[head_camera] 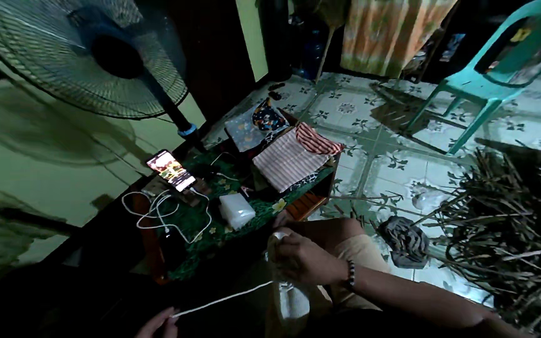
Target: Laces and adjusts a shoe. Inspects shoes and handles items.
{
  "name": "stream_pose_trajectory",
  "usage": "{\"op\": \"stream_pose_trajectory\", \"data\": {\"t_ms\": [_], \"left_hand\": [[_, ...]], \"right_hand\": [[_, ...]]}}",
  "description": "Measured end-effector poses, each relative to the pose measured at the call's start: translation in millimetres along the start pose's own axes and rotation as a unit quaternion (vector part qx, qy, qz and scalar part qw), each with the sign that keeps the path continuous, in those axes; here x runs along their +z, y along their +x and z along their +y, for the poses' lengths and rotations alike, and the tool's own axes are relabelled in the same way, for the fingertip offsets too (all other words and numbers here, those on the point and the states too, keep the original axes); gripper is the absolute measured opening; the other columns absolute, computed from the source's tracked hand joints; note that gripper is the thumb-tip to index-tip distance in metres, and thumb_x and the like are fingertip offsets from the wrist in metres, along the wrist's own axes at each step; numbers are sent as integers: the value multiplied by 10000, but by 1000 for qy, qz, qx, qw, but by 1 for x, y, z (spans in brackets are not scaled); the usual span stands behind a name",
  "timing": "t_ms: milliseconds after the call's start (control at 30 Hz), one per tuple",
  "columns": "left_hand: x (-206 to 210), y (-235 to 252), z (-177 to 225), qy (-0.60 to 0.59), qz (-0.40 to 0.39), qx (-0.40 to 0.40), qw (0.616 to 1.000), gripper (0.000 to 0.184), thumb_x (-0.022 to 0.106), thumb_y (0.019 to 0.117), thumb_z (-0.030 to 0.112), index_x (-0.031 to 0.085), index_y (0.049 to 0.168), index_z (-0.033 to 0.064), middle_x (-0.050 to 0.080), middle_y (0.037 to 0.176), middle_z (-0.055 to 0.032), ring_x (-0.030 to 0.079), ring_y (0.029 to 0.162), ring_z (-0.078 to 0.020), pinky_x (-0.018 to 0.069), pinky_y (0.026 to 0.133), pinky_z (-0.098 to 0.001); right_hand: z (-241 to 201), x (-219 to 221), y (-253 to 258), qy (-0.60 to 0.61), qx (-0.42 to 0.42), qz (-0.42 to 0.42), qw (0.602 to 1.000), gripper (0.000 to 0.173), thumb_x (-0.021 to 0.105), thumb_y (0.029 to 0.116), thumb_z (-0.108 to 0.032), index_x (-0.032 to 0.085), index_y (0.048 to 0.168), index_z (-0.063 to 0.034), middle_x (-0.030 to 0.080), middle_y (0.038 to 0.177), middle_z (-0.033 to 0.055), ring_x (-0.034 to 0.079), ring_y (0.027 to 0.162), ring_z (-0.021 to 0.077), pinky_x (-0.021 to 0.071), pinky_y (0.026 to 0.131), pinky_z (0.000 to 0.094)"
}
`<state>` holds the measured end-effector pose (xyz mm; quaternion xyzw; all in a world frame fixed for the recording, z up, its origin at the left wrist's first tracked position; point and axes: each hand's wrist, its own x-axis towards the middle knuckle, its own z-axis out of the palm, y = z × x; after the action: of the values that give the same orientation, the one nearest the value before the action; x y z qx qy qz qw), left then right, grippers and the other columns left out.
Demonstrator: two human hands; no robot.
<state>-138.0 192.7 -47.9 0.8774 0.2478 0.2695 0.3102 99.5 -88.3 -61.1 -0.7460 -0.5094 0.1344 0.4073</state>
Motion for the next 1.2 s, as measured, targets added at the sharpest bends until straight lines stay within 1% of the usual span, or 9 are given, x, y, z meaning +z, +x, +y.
{"op": "stream_pose_trajectory", "data": {"t_ms": [167,267,367,433,567,700,833,1000,1200], "left_hand": [[23,-4,22,-182,44,-82,979,148,635,965,29,691,1054,-74,763,930,-52,745,820,-94,643,745,-285],[43,-4,27,-203,31,-75,976,173,687,925,17,685,1075,-68,764,954,-64,748,836,-119,645,741,-297],[60,-8,42,-259,4,-97,961,354,704,887,-37,532,1196,-46,768,955,-64,761,828,-165,651,725,-329],[68,-9,51,-289,-17,-96,952,365,707,873,-61,533,1194,-48,773,946,-81,768,820,-195,656,728,-344],[80,-14,61,-316,-72,-71,943,157,702,882,-50,685,1039,-49,769,896,-66,744,782,-146,634,727,-302],[98,-18,71,-316,-113,-87,938,131,667,919,-29,716,1038,-53,756,907,-81,734,784,-143,632,737,-298],[115,-21,79,-292,-143,-79,942,140,665,930,-15,735,1048,-39,752,963,-89,733,825,-141,630,783,-301],[127,-25,78,-291,-152,-77,942,143,704,903,-8,744,1039,-32,755,966,-91,738,837,-140,635,790,-294],[131,-26,82,-246,-156,-100,951,155,708,906,16,752,1053,-7,752,992,-76,719,827,-89,615,775,-251]], "right_hand": [[-2,1,13,20,102,-54,993,388,712,933,-280,670,1249,-59,703,1155,149,651,1112,323,488,1023,557],[6,1,18,60,124,-91,986,381,683,955,-243,643,1290,-67,696,1145,149,674,1054,283,537,967,508],[8,4,20,99,138,-136,976,412,694,947,-223,609,1326,-86,700,1089,124,687,946,238,570,887,471],[8,2,24,113,136,-162,971,416,689,948,-169,590,1342,-83,698,1071,129,684,922,246,567,864,484],[9,-1,24,151,109,-178,966,278,655,967,-122,678,1242,-87,697,1116,109,672,973,191,555,897,433],[13,1,19,191,117,-176,958,205,648,978,-97,732,1162,-61,703,1050,74,648,896,87,554,842,301],[12,6,18,180,152,-171,957,200,670,956,-98,723,1144,-53,719,1040,77,674,904,117,566,863,346],[11,8,18,260,176,-114,942,151,700,915,-12,721,1064,-6,713,951,30,652,824,31,561,782,218],[14,14,15,298,149,-77,940,124,691,926,-35,730,1040,-3,708,977,32,652,844,29,562,795,215]]}}
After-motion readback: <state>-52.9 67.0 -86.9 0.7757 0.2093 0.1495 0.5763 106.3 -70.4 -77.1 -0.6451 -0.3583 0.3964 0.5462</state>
